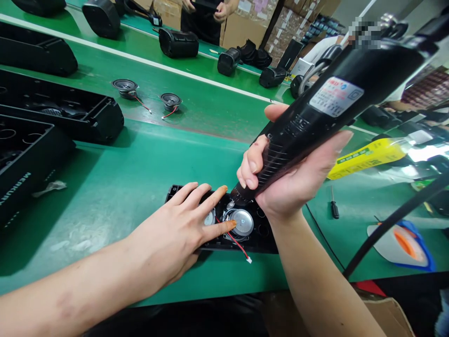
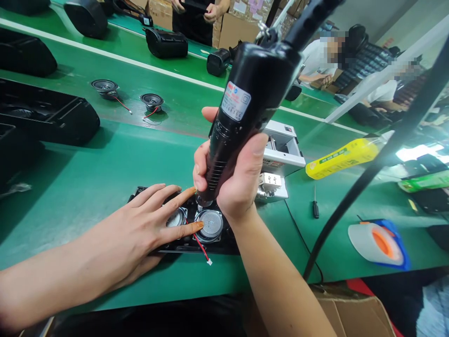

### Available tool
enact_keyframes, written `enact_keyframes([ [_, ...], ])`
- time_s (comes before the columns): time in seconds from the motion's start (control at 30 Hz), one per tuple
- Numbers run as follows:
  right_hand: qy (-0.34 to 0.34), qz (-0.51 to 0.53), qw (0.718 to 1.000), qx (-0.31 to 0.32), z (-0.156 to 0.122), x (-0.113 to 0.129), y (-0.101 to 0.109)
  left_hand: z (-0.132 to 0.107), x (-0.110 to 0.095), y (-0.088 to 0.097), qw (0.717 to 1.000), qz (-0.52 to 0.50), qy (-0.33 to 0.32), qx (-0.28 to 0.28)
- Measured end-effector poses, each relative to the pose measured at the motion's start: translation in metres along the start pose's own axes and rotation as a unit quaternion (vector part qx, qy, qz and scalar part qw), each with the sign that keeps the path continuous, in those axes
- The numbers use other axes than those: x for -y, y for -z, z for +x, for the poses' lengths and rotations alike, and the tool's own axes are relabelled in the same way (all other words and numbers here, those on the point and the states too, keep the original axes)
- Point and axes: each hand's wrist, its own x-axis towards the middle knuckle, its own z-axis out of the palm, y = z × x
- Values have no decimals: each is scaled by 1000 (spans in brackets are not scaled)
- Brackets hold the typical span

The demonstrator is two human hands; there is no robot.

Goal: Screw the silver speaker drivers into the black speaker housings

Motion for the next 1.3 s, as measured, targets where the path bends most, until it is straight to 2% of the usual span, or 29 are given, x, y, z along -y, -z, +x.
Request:
enact_keyframes([
  [0.27,13,-8,1000,22,0,-9,7,1,4,-1,1000,-11,0,8],
  [0.43,9,10,996,83,4,-14,19,1,4,-2,1000,-12,-2,8],
  [0.73,-68,3,996,57,-5,2,10,1,1,2,999,-27,9,21],
  [0.97,-58,18,996,64,-8,-3,10,1,3,2,999,-33,10,20],
  [1.1,-85,20,993,74,-7,-4,11,-1,4,1,999,-33,14,30],
  [1.3,-33,-3,995,94,-6,-12,10,-2,3,0,999,-32,13,28],
])
